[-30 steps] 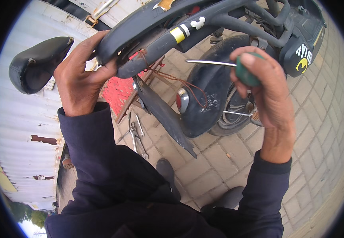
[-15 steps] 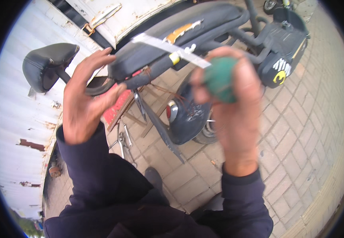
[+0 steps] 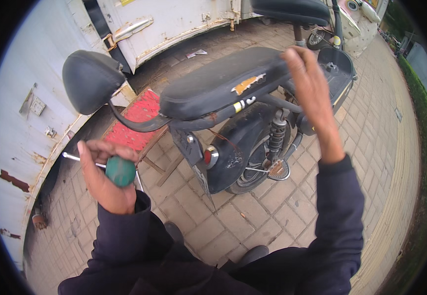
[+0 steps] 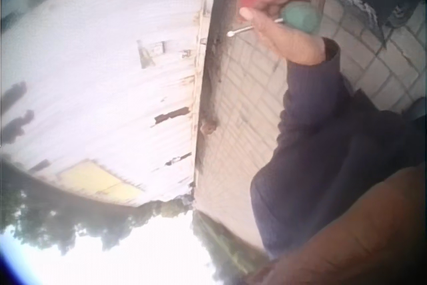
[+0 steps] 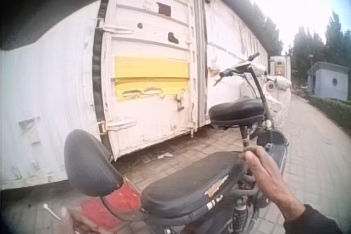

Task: The person removes the rear seat and a plastic cover from a scooter using a screwdriver. They then disconnect several electrical connectors and unscrew a metal bracket to remove a component from the scooter's frame.

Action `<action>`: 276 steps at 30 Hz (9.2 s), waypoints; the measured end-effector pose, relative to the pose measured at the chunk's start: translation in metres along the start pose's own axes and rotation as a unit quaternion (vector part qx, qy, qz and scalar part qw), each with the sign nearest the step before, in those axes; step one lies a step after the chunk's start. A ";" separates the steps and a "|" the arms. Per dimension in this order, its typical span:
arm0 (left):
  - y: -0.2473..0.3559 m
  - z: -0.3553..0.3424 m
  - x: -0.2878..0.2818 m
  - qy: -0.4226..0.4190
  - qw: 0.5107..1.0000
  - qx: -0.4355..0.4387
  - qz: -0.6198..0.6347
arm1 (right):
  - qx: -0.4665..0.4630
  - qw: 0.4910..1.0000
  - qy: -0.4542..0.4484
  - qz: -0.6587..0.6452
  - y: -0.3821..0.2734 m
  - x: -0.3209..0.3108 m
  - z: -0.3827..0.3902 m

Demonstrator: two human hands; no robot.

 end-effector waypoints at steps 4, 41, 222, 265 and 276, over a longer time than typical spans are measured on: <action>-0.009 -0.033 0.000 0.012 0.998 0.049 -0.023 | 0.098 0.979 -0.151 0.093 0.057 0.021 -0.072; -0.190 -0.143 -0.004 -0.150 0.893 -0.374 0.200 | 0.319 0.885 -0.314 0.130 0.103 0.082 -0.105; 0.144 -0.057 -0.354 0.065 0.767 -0.518 -0.374 | 0.777 0.544 -0.222 -0.225 -0.237 0.230 0.265; 0.024 -0.281 -0.276 -0.165 0.770 -0.515 -0.338 | 0.614 0.761 -0.211 -0.015 -0.078 0.329 0.261; -0.063 -0.352 -0.259 -0.262 0.728 -0.533 -0.343 | 0.544 0.761 -0.353 0.022 -0.098 0.387 0.261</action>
Point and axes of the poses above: each hand's wrist, its own z-axis away from the middle knuckle, its own x-axis out of the palm, y = z × x, the point moved 6 cm from there along -z, towards the middle knuckle
